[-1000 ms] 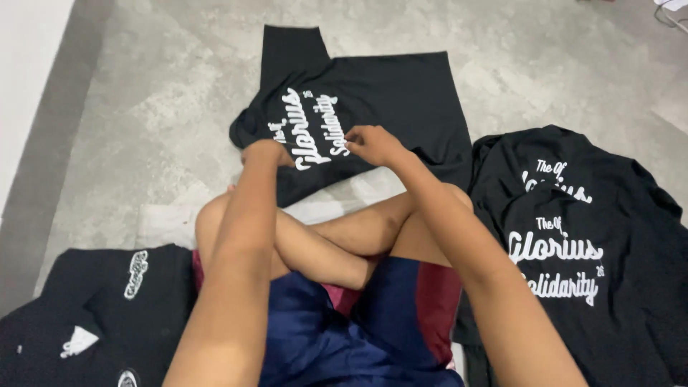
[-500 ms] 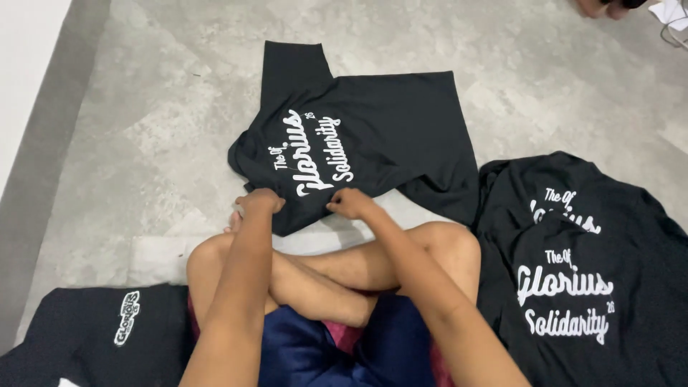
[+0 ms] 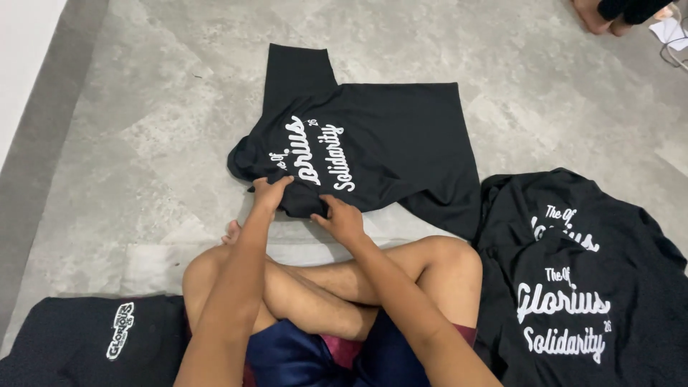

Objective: Folding a black shirt into a neat rectangle while sitting on the floor.

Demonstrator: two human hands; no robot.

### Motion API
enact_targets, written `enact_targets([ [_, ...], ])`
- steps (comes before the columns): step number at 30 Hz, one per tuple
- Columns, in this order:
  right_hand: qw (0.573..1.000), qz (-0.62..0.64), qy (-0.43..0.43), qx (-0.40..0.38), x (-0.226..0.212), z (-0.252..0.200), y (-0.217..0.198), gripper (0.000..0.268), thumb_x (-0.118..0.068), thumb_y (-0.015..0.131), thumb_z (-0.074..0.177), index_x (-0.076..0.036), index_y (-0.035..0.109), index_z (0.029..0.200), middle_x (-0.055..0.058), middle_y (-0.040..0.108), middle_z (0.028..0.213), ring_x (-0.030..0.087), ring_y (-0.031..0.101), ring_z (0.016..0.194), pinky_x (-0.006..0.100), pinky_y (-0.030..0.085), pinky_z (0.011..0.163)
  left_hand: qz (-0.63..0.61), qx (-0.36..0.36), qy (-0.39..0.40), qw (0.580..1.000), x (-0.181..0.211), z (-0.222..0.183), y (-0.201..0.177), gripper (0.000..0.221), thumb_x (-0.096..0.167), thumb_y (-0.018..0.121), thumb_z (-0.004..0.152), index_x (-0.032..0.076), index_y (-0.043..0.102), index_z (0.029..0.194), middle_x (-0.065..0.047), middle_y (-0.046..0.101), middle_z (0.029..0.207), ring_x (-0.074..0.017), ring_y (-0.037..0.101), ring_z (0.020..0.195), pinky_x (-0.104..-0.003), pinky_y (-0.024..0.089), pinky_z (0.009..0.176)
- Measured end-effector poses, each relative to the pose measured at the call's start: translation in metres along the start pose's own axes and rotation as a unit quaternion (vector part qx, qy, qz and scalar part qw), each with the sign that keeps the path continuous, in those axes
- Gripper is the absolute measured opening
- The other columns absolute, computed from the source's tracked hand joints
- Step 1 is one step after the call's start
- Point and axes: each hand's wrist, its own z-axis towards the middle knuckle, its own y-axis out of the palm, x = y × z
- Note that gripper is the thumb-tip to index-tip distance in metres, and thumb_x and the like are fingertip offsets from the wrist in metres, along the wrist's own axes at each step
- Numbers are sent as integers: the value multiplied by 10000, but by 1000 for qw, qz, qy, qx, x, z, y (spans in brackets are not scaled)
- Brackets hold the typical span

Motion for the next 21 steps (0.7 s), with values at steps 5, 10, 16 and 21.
enact_targets([
  [5, 999, -16, 13, 33, 6, 5, 8, 208, -279, 583, 865, -157, 641, 1023, 35, 650, 780, 190, 646, 751, 296, 491, 697, -116, -13, -57, 992, 44, -61, -3, 893, 369, 639, 809, 23, 74, 1408, -299, 312, 1333, -451, 502, 1078, -480, 532, 758],
  [10, 994, 66, 56, 70, 6, 5, -4, 254, -320, 521, 918, -147, 659, 1044, 71, 670, 823, 230, 655, 783, 324, 507, 703, -28, 3, -42, 999, 61, -88, -9, 826, 548, 391, 880, 24, 98, 1448, -218, 182, 1472, -391, 295, 1306, -505, 442, 896],
  [16, 982, 126, 80, 117, 13, 5, -3, 217, -260, 545, 898, -208, 682, 1059, 93, 670, 662, 297, 661, 687, 377, 513, 650, 82, 60, -5, 995, 50, -86, 0, 583, 405, 263, 929, 18, 375, 1351, -173, 334, 1407, -281, 295, 1325, -394, 266, 1070],
  [21, 969, 179, 85, 148, 17, 13, 0, 238, -207, 538, 888, -223, 669, 1086, 42, 600, 473, 212, 642, 534, 315, 505, 590, 396, 86, 47, 913, 55, -88, 5, 559, 424, 184, 924, 165, 593, 1204, -106, 472, 1290, -319, 321, 1182, -440, 224, 955],
])
